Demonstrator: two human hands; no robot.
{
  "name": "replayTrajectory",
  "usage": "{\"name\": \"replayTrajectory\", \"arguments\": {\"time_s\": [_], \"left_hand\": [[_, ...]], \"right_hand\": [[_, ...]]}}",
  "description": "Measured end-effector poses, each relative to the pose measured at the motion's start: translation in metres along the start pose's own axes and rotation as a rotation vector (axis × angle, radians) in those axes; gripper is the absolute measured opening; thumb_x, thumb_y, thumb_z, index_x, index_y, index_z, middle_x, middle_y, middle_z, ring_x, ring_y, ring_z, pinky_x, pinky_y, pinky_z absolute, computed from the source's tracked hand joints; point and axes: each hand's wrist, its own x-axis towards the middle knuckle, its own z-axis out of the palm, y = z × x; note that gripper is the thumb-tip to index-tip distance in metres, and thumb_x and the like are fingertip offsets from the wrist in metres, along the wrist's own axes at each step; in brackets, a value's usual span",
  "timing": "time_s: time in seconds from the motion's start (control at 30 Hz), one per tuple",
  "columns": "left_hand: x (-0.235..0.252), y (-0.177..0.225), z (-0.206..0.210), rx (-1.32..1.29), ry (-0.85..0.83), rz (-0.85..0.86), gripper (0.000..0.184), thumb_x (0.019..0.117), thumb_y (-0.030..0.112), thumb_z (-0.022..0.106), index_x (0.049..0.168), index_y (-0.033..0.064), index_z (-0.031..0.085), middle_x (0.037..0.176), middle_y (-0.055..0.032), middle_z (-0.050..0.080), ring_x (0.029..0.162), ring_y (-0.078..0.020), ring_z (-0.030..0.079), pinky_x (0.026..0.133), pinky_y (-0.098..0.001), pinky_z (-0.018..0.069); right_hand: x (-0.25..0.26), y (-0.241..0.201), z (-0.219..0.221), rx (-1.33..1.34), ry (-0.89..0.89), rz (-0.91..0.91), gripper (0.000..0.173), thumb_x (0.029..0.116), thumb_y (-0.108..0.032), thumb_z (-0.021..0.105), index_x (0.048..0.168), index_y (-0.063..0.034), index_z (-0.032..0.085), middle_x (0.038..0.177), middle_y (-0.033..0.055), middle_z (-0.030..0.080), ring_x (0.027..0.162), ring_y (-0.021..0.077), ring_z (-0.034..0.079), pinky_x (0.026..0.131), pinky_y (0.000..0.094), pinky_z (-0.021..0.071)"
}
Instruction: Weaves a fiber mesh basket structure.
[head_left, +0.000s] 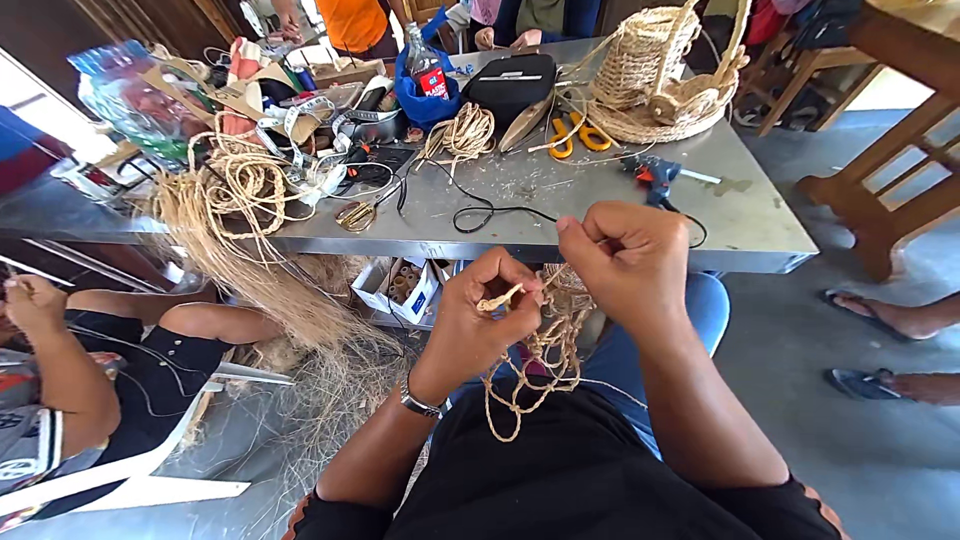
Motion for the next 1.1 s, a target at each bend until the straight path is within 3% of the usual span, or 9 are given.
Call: {"name": "replayTrajectory", "arguments": {"time_s": [0.13,0.2,0.4,0.6,0.7,0.83,1.1], "left_hand": [[-0.001,-0.003,-0.006,-0.067,-0.017,-0.066,0.025,0.0913,0.002,0.072,0.115,0.0042,0.065,0.095,-0.0044,0.069,0.075,-0.0113,0.068,0.07,-0.0272,0.0618],[-0.002,-0.004,-0.005,-0.091,-0.015,-0.07,0.028,0.0912,0.001,0.072,0.119,0.002,0.067,0.1,-0.0055,0.071,0.078,-0.012,0.069,0.072,-0.0285,0.0625],[-0.001,-0.002,-0.002,-0.081,-0.007,-0.069,0.023,0.0908,0.002,0.072,0.113,0.0013,0.071,0.1,-0.0057,0.069,0.077,-0.0125,0.068,0.07,-0.0281,0.0624],[-0.001,0.0,0.004,-0.107,0.014,-0.074,0.012,0.0919,0.008,0.073,0.104,0.0047,0.071,0.09,-0.0021,0.069,0.071,-0.0084,0.065,0.066,-0.0243,0.0587],[0.0,0.002,0.006,-0.057,0.0,-0.017,0.009,0.0919,0.004,0.071,0.099,0.006,0.066,0.085,-0.0001,0.067,0.072,-0.006,0.063,0.066,-0.0217,0.0568],[-0.002,0.007,0.004,0.115,-0.053,0.132,0.006,0.0919,0.006,0.068,0.095,0.0046,0.062,0.089,-0.0009,0.062,0.078,-0.0061,0.062,0.068,-0.0214,0.0553],[-0.004,0.006,0.006,0.152,-0.059,0.174,0.006,0.0903,0.006,0.067,0.089,0.0041,0.061,0.084,-0.0008,0.06,0.073,-0.0043,0.059,0.063,-0.0187,0.0515]], "right_hand": [[-0.001,-0.001,-0.001,0.053,-0.024,0.077,0.042,0.0992,-0.015,0.062,0.061,-0.0109,0.045,0.055,-0.0043,0.04,0.046,-0.0018,0.034,0.043,0.0135,0.0233],[-0.002,-0.003,-0.001,0.069,-0.023,0.08,0.042,0.0994,-0.015,0.062,0.061,-0.0108,0.045,0.055,-0.0044,0.039,0.046,-0.0018,0.034,0.042,0.0134,0.0234],[0.001,-0.012,0.0,0.062,-0.019,0.044,0.04,0.0995,-0.015,0.063,0.063,-0.0102,0.048,0.057,-0.0043,0.041,0.047,-0.0024,0.035,0.043,0.0128,0.0248],[0.002,-0.022,0.001,0.05,-0.006,-0.029,0.04,0.0979,-0.012,0.064,0.062,-0.0089,0.048,0.058,-0.0031,0.043,0.05,-0.0018,0.036,0.045,0.013,0.0263],[0.001,-0.024,0.0,0.039,0.019,-0.062,0.04,0.0967,-0.011,0.065,0.061,-0.008,0.048,0.058,-0.0028,0.042,0.051,-0.0017,0.037,0.046,0.0131,0.0261],[-0.002,-0.021,-0.004,-0.003,0.072,-0.095,0.04,0.0952,-0.008,0.065,0.06,-0.0078,0.047,0.057,-0.0026,0.043,0.051,-0.0013,0.038,0.046,0.0139,0.0272],[-0.007,-0.021,-0.01,-0.057,0.124,-0.112,0.041,0.0946,-0.005,0.063,0.058,-0.0081,0.044,0.058,-0.0014,0.042,0.053,0.0001,0.039,0.047,0.0148,0.0271]]}}
